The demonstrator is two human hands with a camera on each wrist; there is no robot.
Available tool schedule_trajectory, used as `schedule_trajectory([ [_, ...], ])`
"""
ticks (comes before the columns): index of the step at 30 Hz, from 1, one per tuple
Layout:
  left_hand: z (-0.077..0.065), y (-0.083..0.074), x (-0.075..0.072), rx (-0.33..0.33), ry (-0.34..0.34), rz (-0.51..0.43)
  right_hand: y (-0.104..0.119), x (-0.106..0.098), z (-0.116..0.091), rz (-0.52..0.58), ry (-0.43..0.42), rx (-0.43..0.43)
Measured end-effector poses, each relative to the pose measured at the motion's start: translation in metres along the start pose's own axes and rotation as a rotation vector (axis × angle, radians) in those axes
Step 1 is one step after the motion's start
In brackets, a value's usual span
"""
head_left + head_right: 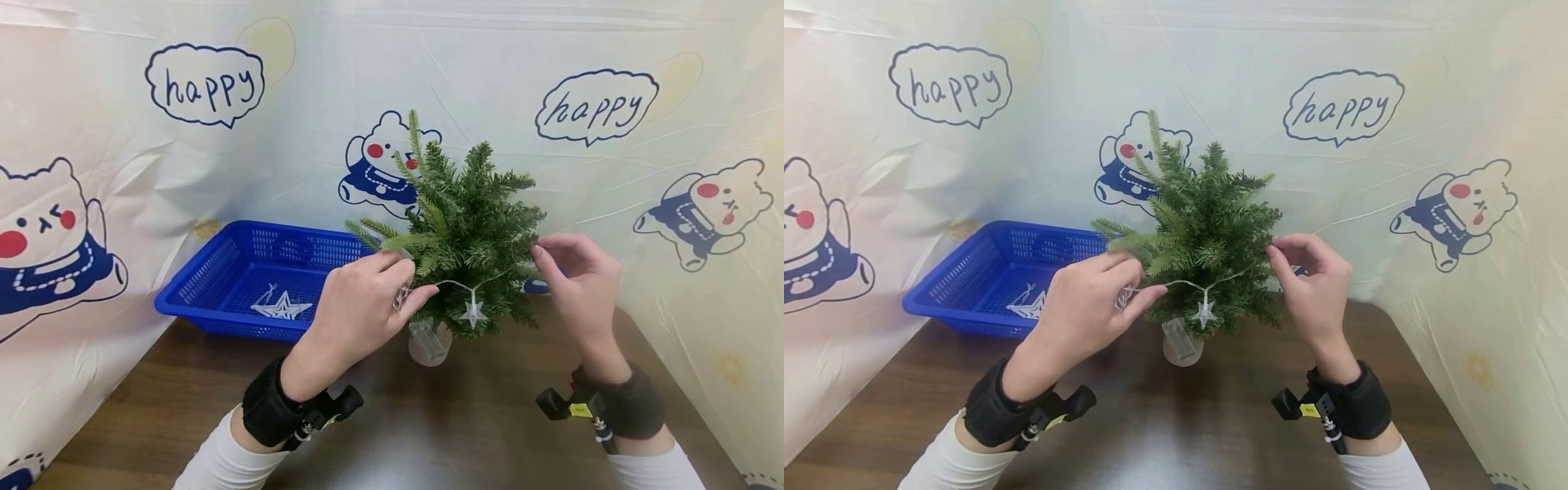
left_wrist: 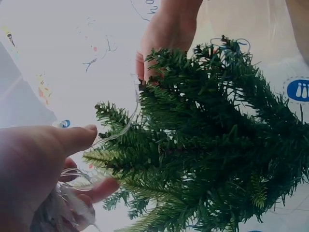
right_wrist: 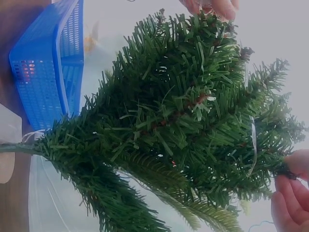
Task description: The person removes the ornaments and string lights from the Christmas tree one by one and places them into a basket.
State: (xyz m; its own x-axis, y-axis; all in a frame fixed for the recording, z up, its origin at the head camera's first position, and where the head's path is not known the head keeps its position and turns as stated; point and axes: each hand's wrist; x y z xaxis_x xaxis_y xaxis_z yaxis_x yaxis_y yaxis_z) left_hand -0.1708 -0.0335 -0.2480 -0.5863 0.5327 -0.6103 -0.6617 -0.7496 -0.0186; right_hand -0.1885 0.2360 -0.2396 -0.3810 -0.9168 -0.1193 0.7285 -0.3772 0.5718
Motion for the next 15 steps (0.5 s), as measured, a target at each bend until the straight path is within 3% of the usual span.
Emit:
schedule_trajectory([
  [9,0.003,-0.002,0.000,0.105,-0.146,0.040,-0.018,-0.003,-0.002,-0.017,-0.012,0.006],
  [15,0.006,-0.004,-0.004,0.118,-0.091,-0.008,-0.006,-0.001,-0.002,0.011,-0.003,-0.004],
])
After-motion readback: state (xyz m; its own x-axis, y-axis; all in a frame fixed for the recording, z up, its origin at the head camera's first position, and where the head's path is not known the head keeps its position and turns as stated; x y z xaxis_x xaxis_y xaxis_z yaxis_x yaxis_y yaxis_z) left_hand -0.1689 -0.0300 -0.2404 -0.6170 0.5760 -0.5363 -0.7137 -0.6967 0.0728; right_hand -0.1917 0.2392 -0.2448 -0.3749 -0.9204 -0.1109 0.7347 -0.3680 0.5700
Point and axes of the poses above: each hand's wrist, its own z-axis towards the middle knuckle, its own x-axis out of the palm, y = z × x, and after that the axes turned 1 degree about z, right-handed
